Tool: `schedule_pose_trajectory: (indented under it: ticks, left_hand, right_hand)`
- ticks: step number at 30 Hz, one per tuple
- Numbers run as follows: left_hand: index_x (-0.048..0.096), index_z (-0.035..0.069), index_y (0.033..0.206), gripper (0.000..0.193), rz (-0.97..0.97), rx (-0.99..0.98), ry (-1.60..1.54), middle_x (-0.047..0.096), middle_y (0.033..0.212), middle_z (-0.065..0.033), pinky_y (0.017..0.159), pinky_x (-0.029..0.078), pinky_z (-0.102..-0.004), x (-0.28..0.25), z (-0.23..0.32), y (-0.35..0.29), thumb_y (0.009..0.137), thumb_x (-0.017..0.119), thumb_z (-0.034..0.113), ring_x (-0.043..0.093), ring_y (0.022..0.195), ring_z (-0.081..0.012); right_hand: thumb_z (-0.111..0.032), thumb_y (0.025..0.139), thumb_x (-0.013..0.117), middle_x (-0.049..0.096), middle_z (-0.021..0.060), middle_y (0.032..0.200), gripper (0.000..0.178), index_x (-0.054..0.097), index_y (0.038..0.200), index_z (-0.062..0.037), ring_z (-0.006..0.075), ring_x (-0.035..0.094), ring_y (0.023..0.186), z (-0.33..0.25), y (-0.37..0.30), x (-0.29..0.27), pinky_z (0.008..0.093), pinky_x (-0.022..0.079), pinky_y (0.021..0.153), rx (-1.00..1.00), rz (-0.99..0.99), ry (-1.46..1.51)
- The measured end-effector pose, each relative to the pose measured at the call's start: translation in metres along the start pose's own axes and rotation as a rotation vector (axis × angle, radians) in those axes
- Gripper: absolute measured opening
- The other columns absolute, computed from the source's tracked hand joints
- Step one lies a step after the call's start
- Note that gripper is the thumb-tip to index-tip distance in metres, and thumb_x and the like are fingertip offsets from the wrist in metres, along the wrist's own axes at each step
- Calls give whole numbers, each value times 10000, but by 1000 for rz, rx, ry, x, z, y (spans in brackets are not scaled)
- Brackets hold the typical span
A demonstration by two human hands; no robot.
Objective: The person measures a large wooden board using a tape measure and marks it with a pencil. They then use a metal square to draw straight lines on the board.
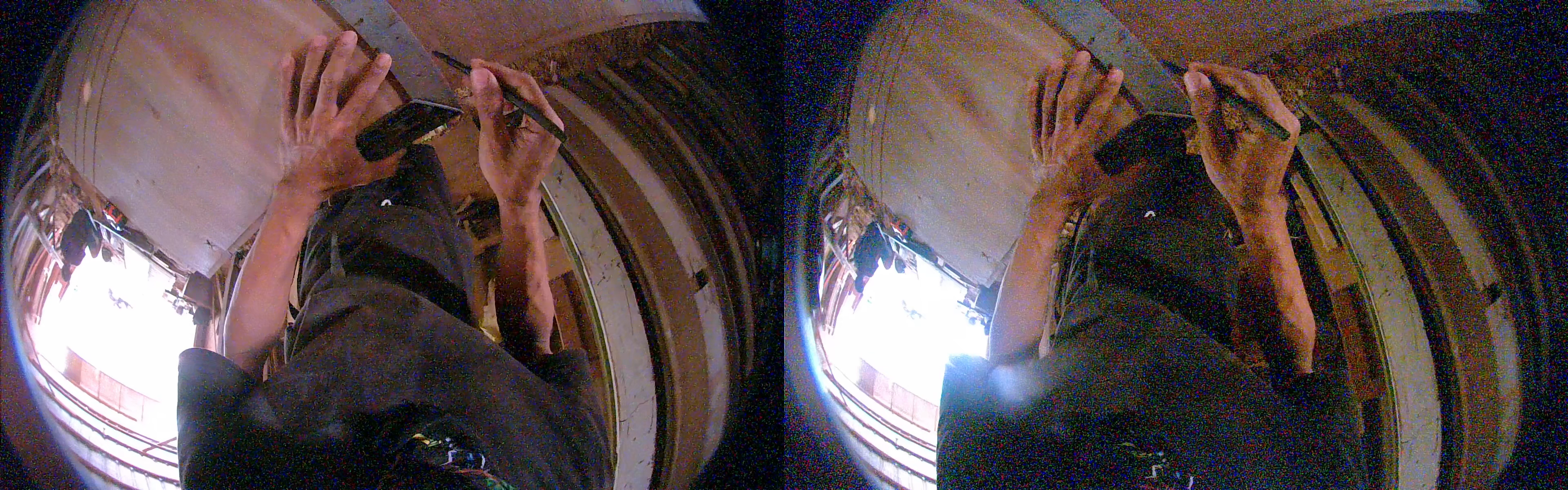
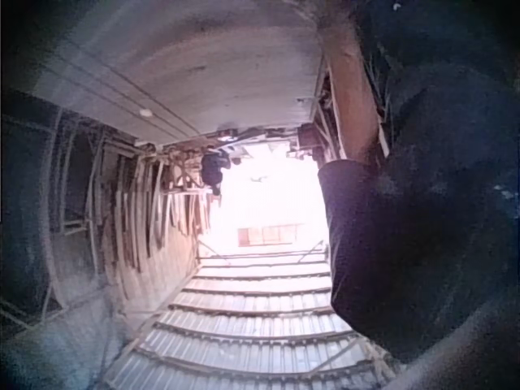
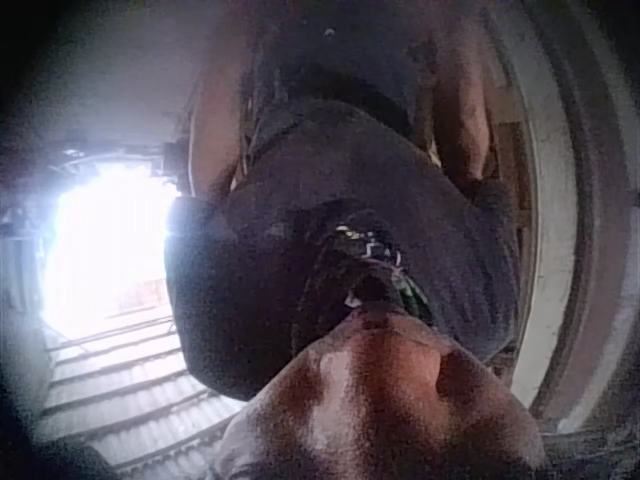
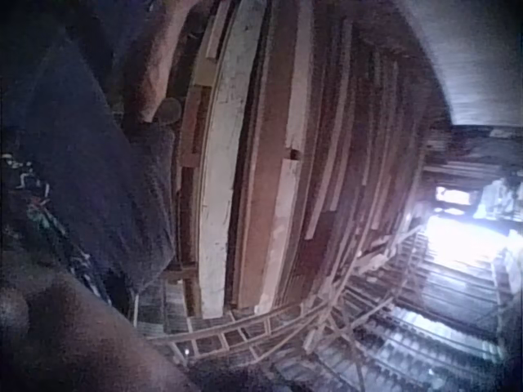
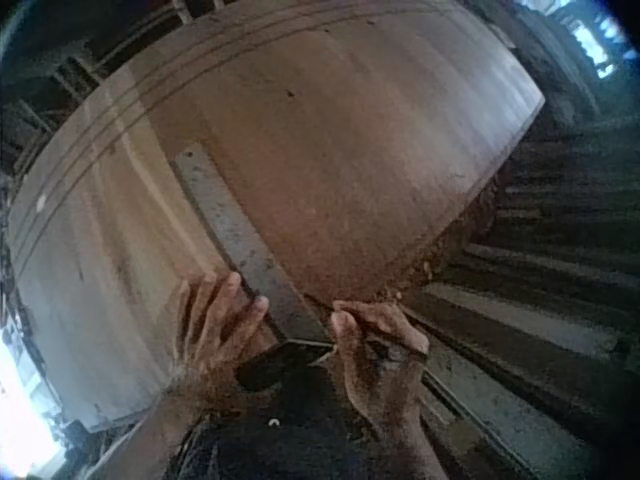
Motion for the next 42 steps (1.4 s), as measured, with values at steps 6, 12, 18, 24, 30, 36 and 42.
schedule_pose_trajectory:
  ticks: [6,12,18,24,30,36,42]
  left_hand:
    - [490,313,1576,1138,0,-8,-4,318,1699,-79,1297,147,-621,-1,1,0,543,933,491,240,1582,-382]
    - [496,311,1572,1101,22,-4,-14,323,1694,-86,1299,143,-618,3,-2,-1,572,925,480,244,1580,-379]
    - [499,299,1570,1069,28,23,-7,324,1692,-94,1297,144,-618,1,-2,1,604,899,521,246,1579,-379]
    - [506,286,1564,1086,67,30,1,344,1679,-110,1292,155,-622,3,-3,-1,583,920,501,251,1577,-382]
    - [512,269,1557,1084,31,27,17,351,1677,-116,1295,150,-616,1,0,0,582,916,517,256,1575,-388]
    - [520,255,1549,1069,-40,-2,-20,329,1688,-124,1294,139,-617,-8,0,2,600,911,553,236,1578,-400]
    - [440,261,1609,1123,12,51,53,291,1709,-137,1283,128,-643,5,-13,-8,630,858,621,210,1583,-417]
  right_hand:
    - [-202,1006,744,778,82,952,185,780,1072,-32,161,729,843,7,2,13,291,560,762,-73,-4,62]
    - [-205,988,746,750,118,877,172,763,981,-34,251,726,772,-5,12,-11,342,556,700,-152,-168,-323]
    - [-224,1004,737,756,115,870,197,773,1003,-30,212,733,768,-3,16,0,314,554,701,-172,-35,-111]
    - [-156,910,804,755,122,900,118,749,901,-52,329,731,795,3,16,13,401,585,717,-189,-48,-80]
    - [-155,900,812,753,130,901,112,751,913,-62,335,737,809,-7,25,-11,416,591,728,-236,-120,-200]
    - [-147,887,822,749,129,884,122,742,899,-56,333,739,799,8,27,21,411,594,722,-234,-36,57]
    - [-308,1039,658,703,93,839,323,701,870,-36,228,678,746,0,15,-18,386,539,676,-77,-178,-11]
Point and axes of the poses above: each hand's wrist, its own y-axis towards the middle knuckle, its own x-axis out of the palm, z = x × y, the point moved 2 cm from there along y, towards the middle knuckle
